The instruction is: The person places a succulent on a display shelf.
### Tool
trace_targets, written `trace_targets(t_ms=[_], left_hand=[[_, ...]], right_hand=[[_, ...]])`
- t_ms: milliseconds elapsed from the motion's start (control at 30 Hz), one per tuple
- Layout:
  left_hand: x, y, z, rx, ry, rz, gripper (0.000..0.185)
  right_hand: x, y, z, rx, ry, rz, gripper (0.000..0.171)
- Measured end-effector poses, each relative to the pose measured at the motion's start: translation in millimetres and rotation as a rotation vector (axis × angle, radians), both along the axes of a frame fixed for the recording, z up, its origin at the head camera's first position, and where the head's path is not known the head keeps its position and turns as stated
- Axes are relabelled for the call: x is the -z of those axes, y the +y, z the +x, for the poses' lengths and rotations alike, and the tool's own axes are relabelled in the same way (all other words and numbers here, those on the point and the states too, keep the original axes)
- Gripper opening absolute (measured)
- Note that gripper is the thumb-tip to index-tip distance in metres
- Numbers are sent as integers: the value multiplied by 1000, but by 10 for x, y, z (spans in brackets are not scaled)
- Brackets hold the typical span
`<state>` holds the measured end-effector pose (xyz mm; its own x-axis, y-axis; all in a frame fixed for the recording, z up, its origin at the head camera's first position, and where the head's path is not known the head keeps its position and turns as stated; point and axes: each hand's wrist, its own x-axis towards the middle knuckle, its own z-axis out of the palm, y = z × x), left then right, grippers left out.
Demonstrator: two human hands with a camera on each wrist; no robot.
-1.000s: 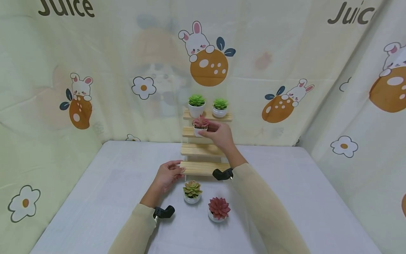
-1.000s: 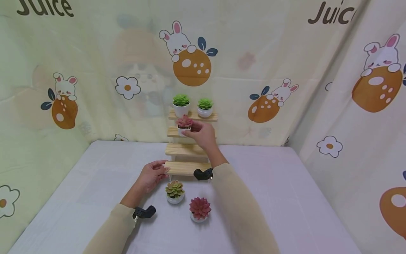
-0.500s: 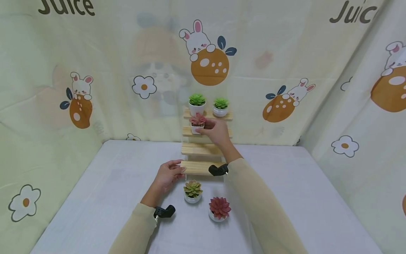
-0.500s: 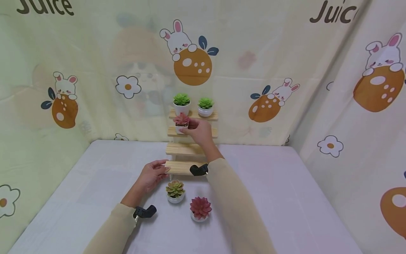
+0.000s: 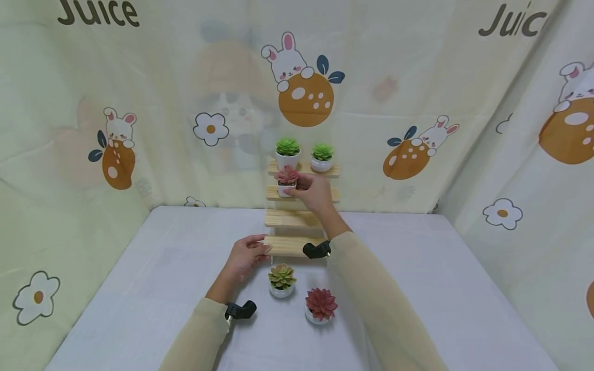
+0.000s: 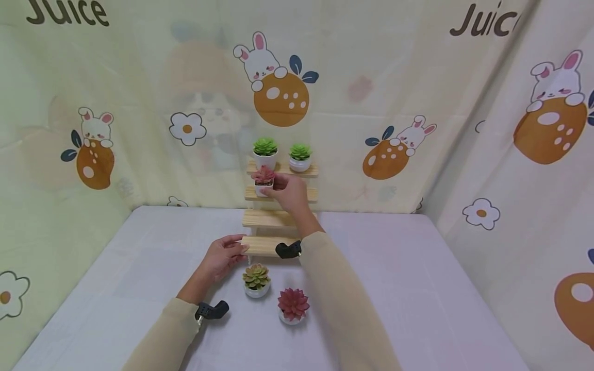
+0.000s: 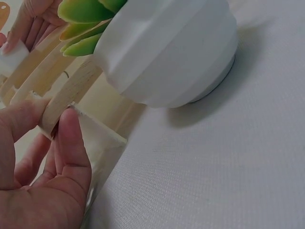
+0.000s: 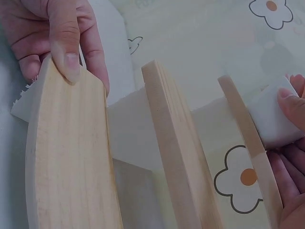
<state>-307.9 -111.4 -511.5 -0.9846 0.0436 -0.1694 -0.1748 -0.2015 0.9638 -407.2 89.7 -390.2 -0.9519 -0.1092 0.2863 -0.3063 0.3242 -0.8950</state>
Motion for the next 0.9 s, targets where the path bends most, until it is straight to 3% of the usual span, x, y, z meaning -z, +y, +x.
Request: trace_targets(t_ms=[400,900], left_hand=[[9,-2,-3,2,-3,-3,45],[-24,5,22,-1,-15,4,46]], right_hand=[[10,-22,3,4,14,40,46],[68,38,145,-25,3,-47,54]])
